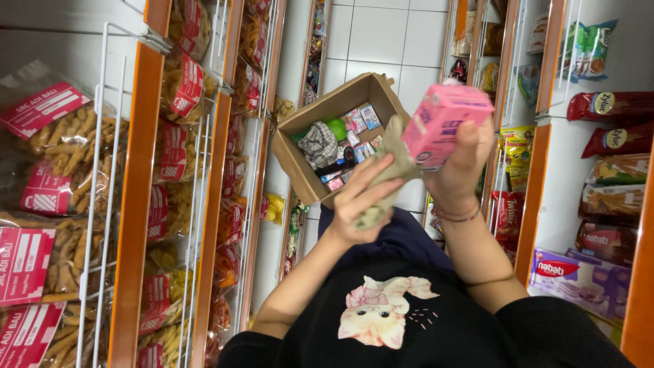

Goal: The person takes milk cartons out of a cardboard box, scans the barcode on one carton using a handheld scanner, and places the cartons onto a store shelf alongside other milk products.

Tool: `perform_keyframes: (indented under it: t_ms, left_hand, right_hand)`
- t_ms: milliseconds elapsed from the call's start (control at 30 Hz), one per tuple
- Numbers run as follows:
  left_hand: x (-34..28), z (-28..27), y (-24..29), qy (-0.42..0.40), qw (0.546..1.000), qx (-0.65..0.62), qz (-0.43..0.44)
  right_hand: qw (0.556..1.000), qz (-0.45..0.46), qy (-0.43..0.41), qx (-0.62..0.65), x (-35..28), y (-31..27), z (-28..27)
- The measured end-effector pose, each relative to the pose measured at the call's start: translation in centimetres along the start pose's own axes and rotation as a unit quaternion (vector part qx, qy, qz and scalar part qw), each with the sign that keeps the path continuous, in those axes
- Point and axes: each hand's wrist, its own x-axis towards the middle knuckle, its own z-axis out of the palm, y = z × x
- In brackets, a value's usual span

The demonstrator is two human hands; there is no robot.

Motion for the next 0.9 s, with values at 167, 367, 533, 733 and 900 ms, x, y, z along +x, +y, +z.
perform_keyframes:
  t_ms: [167, 367, 533, 733, 900]
  left_hand:
    - [-1.2, -0.4, -1.5, 0.080, 0.974, -0.104, -0.184]
    - [1.1, 0.5, -0.6, 0.076, 0.942, -0.286, -0.156]
    - [2.1, 0.5, 1.8, 0.124, 0.981, -0.079, -0.123]
    - [3.1, -0.3, 2.9, 0.088, 0.982, -0.112, -0.122]
    - [3.0, -0.6, 3.0, 0.020, 0.994, -0.026, -0.103]
  right_hand:
    - [0.992, 0.105, -0.067, 0.026, -0.6, -0.3, -1.2]
    - [0.980, 0.153, -0.122, -0.036, -2.9, 1.0, 0.9]
    - [0.970, 0.108, -0.146, -0.161, -3.4, -0.4, 1.0]
    - [0.964, 0.079, -0.144, -0.209, -4.4, 2.6, -0.7]
    - [0.987, 0.140, -0.079, 0.003, -3.4, 4.1, -1.8]
